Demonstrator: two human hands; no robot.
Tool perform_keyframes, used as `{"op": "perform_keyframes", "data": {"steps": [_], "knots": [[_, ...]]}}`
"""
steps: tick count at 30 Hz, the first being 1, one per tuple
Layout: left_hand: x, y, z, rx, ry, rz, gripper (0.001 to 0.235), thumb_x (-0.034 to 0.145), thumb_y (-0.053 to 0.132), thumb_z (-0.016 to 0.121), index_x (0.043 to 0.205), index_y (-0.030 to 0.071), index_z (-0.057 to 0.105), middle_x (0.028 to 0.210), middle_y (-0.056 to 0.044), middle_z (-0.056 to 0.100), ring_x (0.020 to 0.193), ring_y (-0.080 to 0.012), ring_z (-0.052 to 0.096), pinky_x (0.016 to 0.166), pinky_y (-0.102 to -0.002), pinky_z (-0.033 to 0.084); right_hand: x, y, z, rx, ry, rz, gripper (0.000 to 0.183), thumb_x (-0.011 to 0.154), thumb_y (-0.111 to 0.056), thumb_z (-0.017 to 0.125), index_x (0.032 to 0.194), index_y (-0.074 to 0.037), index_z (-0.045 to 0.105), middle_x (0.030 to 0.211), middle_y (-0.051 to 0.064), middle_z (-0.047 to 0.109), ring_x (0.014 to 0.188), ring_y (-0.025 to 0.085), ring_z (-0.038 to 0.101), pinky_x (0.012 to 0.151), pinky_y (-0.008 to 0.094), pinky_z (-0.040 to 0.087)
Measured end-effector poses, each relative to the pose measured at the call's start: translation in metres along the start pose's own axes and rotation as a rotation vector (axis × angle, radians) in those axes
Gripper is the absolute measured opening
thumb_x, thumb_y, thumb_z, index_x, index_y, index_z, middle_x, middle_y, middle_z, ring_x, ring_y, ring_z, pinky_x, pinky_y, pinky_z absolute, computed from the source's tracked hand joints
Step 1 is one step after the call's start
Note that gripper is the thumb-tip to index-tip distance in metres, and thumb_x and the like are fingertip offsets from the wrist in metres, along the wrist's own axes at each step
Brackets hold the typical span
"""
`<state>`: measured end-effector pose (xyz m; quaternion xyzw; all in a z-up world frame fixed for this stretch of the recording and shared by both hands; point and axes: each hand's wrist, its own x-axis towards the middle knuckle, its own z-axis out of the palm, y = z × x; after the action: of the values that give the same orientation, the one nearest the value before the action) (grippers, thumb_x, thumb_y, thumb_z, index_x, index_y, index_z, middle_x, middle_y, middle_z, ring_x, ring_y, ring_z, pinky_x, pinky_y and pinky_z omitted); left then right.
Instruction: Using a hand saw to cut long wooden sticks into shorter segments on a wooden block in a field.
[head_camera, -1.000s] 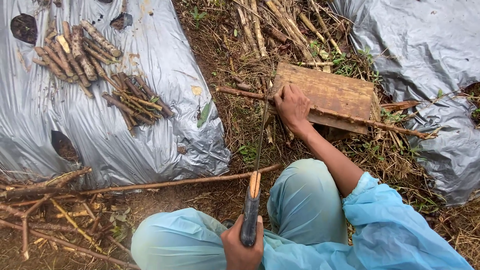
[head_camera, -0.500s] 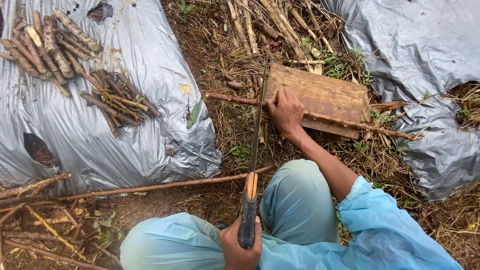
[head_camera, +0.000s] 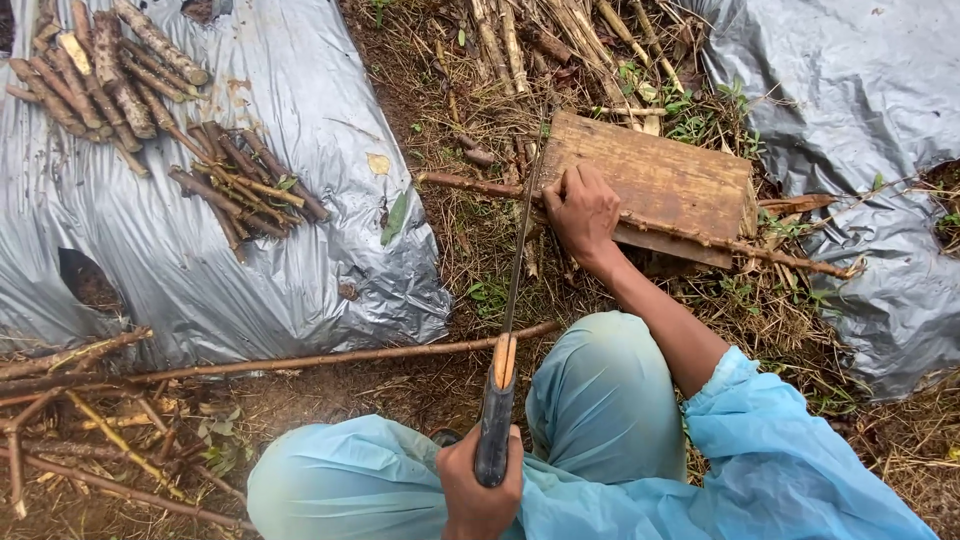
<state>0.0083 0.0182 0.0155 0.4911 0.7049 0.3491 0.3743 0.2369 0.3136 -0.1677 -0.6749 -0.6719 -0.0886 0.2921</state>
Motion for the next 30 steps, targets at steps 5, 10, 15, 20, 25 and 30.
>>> {"op": "perform_keyframes", "data": {"steps": [5, 10, 15, 20, 25, 30], "knots": [[0.021, -0.003, 0.018, -0.082, -0.122, 0.123, 0.026, 0.087, 0.018, 0.071, 0.065, 0.015, 0.059, 0.051, 0.003, 0.051, 0.039, -0.0107, 0.046, 0.036, -0.03, 0.042, 0.006, -0.002, 0.001, 0.026, -0.037, 0.035, 0.025, 0.099, -0.029, 0.058, 0.078, -0.021, 0.048, 0.071, -0.005, 0.05, 0.063, 0.009, 0.043, 0.049, 0.026, 0.033], [-0.018, -0.014, 0.001, -0.02, -0.011, -0.016, 0.026, 0.078, 0.024, 0.073, 0.058, 0.013, 0.061, 0.044, 0.001, 0.052, 0.034, -0.0147, 0.051, 0.04, -0.033, 0.048, 0.006, -0.002, 0.0, 0.041, -0.049, 0.053, 0.024, 0.099, -0.03, 0.055, 0.078, -0.02, 0.049, 0.071, -0.005, 0.05, 0.062, 0.008, 0.042, 0.051, 0.025, 0.031], [0.009, -0.004, 0.009, -0.099, -0.055, 0.136, 0.03, 0.084, 0.017, 0.072, 0.06, 0.013, 0.055, 0.048, 0.002, 0.051, 0.036, -0.012, 0.048, 0.035, -0.031, 0.045, -0.001, 0.0, 0.002, -0.006, 0.017, -0.018, 0.022, 0.099, -0.026, 0.056, 0.079, -0.02, 0.047, 0.071, -0.006, 0.047, 0.062, 0.008, 0.039, 0.049, 0.024, 0.031], [0.028, 0.002, 0.021, -0.123, -0.159, 0.094, 0.028, 0.087, 0.013, 0.069, 0.063, 0.014, 0.056, 0.05, 0.002, 0.05, 0.037, -0.0112, 0.046, 0.033, -0.03, 0.043, 0.005, -0.001, 0.003, 0.022, -0.057, 0.047, 0.023, 0.1, -0.029, 0.055, 0.08, -0.019, 0.051, 0.072, -0.004, 0.052, 0.061, 0.009, 0.043, 0.048, 0.026, 0.036], [-0.013, -0.016, -0.002, -0.058, -0.043, -0.037, 0.026, 0.079, 0.023, 0.073, 0.058, 0.012, 0.064, 0.046, 0.0, 0.054, 0.037, -0.0145, 0.051, 0.041, -0.033, 0.047, 0.009, -0.001, 0.001, 0.027, -0.061, 0.07, 0.025, 0.1, -0.033, 0.053, 0.078, -0.021, 0.048, 0.072, -0.005, 0.05, 0.061, 0.009, 0.043, 0.05, 0.025, 0.033], [-0.012, -0.002, -0.002, -0.074, -0.045, -0.018, 0.038, 0.079, 0.023, 0.076, 0.054, 0.015, 0.049, 0.044, 0.004, 0.04, 0.034, -0.0129, 0.041, 0.041, -0.032, 0.04, 0.007, 0.003, 0.005, 0.02, -0.02, 0.05, 0.023, 0.099, -0.029, 0.052, 0.078, -0.021, 0.046, 0.071, -0.006, 0.048, 0.061, 0.008, 0.039, 0.049, 0.025, 0.029]]}}
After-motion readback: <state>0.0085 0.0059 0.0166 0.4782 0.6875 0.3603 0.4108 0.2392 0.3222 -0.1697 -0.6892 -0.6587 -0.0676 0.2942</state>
